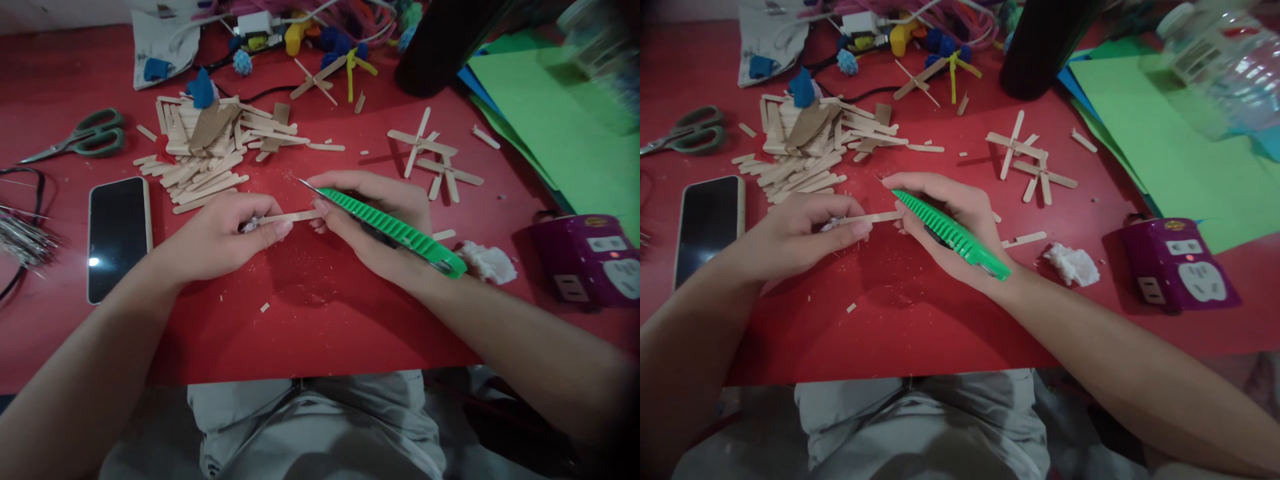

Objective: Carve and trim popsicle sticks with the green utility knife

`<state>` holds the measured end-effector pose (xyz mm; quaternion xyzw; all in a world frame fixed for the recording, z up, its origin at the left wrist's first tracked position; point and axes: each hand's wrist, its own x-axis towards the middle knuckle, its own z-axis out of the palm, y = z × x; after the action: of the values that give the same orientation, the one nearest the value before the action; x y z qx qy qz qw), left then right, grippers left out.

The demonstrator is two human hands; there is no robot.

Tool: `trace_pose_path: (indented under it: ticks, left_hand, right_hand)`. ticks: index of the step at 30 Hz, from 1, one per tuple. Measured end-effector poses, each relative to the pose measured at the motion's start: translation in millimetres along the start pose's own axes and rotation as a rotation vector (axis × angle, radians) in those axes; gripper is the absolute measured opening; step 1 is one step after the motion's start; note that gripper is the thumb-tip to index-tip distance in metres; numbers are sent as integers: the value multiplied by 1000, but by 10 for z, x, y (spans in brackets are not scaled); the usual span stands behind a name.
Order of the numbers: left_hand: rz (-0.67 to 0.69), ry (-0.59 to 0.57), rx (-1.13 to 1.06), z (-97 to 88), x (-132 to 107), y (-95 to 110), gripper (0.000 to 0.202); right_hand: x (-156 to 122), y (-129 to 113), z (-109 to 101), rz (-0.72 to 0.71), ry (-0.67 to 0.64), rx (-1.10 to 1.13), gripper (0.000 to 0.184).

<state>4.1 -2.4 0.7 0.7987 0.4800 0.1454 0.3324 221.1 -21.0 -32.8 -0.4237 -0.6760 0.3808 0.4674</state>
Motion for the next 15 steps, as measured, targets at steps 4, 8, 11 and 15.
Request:
trace_pose_path:
  ticks: [4,8,11,15]
  left_hand:
    - [-6,2,-64,-6,-7,24,29]
    - [-21,-7,-112,4,0,8,26]
    - [-16,-7,-118,17,8,-18,24]
    - [-18,25,-152,11,15,-40,29]
  right_hand:
    - [12,-26,-31,21,-52,1,22]
    - [11,-25,-29,11,-55,3,22]
    - [7,-31,-3,10,-29,-24,21]
    - [40,-72,-4,28,31,-65,15]
